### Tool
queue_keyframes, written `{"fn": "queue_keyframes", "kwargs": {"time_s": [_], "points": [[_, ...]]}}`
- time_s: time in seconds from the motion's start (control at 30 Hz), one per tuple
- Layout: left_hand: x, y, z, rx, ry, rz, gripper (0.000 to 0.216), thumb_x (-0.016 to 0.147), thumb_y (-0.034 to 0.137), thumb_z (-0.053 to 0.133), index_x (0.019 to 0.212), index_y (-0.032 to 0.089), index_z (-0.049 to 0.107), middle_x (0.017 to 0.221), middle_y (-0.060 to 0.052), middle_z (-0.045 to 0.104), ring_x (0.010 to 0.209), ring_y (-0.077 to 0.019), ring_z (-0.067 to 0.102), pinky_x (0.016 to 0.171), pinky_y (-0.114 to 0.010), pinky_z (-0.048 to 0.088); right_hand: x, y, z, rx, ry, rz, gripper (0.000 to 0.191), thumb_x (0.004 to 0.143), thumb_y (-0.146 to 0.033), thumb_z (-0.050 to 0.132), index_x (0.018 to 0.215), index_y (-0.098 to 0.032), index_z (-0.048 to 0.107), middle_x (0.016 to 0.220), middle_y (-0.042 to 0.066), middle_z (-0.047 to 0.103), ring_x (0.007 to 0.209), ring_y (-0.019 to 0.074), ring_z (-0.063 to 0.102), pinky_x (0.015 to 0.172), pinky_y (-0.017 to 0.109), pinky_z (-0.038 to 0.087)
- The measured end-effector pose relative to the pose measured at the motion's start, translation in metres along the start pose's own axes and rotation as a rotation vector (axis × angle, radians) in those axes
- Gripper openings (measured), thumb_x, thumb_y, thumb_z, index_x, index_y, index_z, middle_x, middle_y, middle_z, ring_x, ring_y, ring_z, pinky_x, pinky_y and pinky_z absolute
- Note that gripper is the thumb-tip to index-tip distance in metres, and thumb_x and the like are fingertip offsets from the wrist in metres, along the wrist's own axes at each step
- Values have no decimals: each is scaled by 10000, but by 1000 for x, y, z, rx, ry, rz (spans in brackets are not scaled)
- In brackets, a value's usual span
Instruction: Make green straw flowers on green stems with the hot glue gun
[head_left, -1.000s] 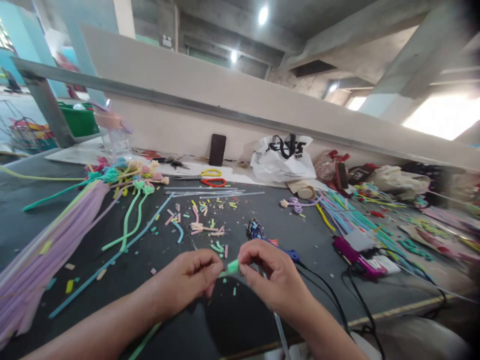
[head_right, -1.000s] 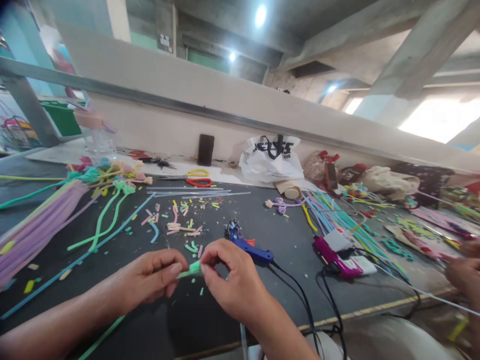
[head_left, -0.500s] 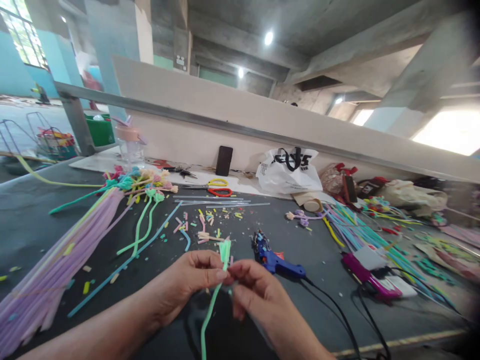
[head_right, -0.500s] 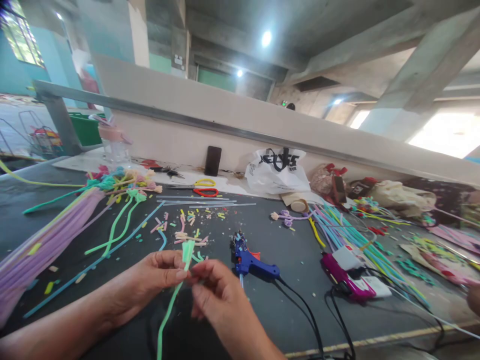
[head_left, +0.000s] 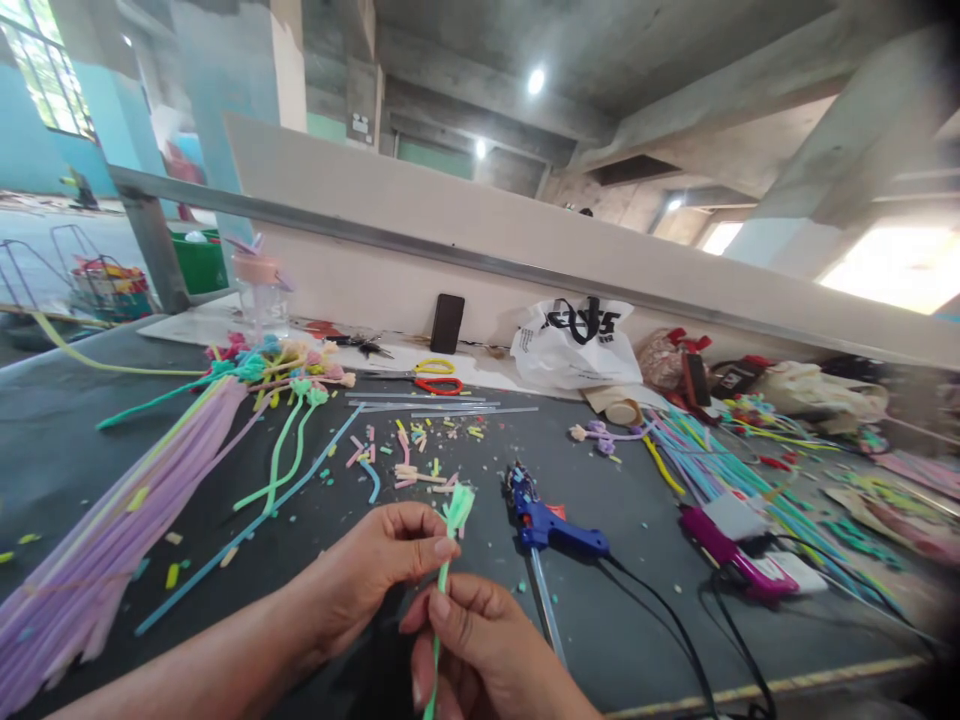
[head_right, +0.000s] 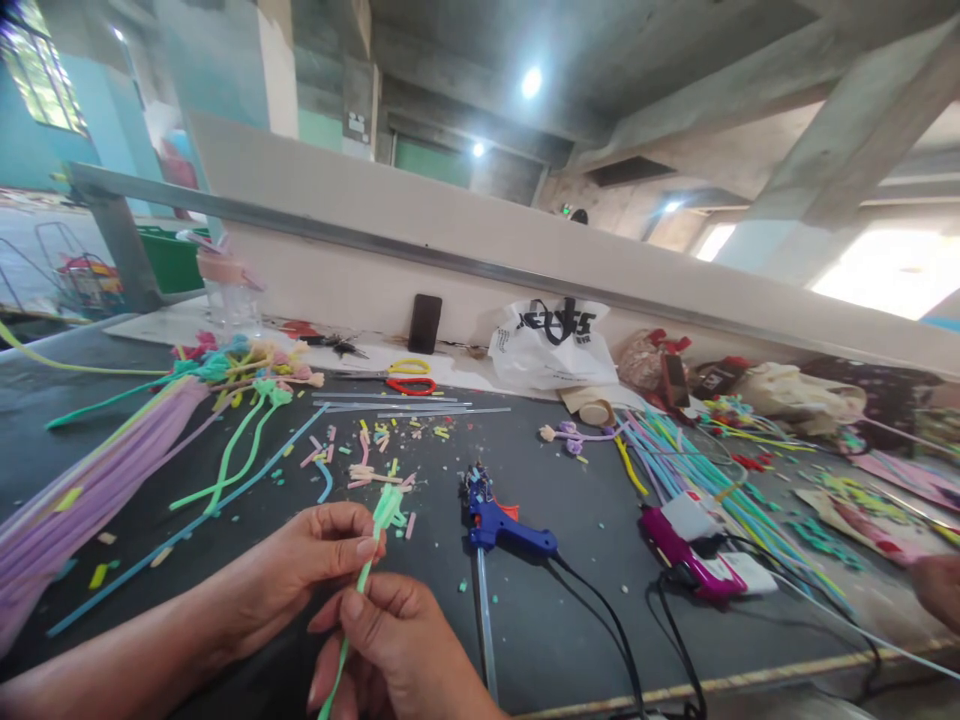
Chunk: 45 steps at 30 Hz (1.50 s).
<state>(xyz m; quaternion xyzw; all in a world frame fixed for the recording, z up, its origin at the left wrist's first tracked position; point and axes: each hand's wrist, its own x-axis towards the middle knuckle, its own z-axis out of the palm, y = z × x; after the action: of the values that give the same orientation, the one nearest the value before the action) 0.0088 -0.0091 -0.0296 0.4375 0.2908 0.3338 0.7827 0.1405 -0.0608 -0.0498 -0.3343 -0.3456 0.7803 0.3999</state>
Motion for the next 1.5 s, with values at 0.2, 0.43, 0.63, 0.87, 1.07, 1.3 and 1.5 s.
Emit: {"fn": "queue_keyframes", "kwargs": {"time_s": [0.2,0.43,0.63,0.87,1.07,1.3,1.5], "points": [[-1,5,-2,12,26,95,203,741,295,657,673,141,543,667,-1,600,501,-66,485,475,-181,367,-10,-19,-5,-394,49,68,434,680,-541,655,823,-140,571,530,-28,592,321,67,518,331,141,349],[-1,3,4,36,-85,101,179,782,291,601,726,171,481,659,29,580,447,-85,536,449,-213,423,-26,-61,-18,-658,449,-411,229,737,-382,613,803,-166,578,643,-41,570,407,55,500,433,189,393],[0,26,32,157,-109,42,110,812,222,535,751,168,462,608,12,604,341,-22,367,324,-137,191,-38,-78,-27,-685,441,-655,260,737,-339,638,952,-198,596,776,-7,564,562,89,541,565,241,460],[26,7,22,15,-183,6,122,794,209,571,759,164,463,527,5,591,330,-9,267,347,-148,124,-39,-83,-40,-766,444,-692,331,757,-362,621,1043,-201,580,668,-16,526,620,128,518,589,258,444],[26,3,11,-89,-188,-74,176,819,251,574,727,161,455,540,9,567,344,-3,249,351,-150,105,-36,-79,-46,-949,382,-715,283,813,-264,570,1095,-232,573,747,5,544,671,129,521,634,264,459],[22,2,14,-102,-190,-108,204,853,304,534,726,168,448,532,19,550,338,-3,229,351,-155,95,-34,-77,-50,-1197,330,-826,277,849,-193,542,1116,-264,563,957,43,579,709,117,571,685,271,491],[23,0,14,-70,-183,-116,251,855,359,519,707,163,467,489,33,513,334,-7,208,352,-165,89,-37,-79,-46,-1349,284,-941,277,840,-169,570,1104,-254,576,949,36,618,788,131,607,777,282,493]]}}
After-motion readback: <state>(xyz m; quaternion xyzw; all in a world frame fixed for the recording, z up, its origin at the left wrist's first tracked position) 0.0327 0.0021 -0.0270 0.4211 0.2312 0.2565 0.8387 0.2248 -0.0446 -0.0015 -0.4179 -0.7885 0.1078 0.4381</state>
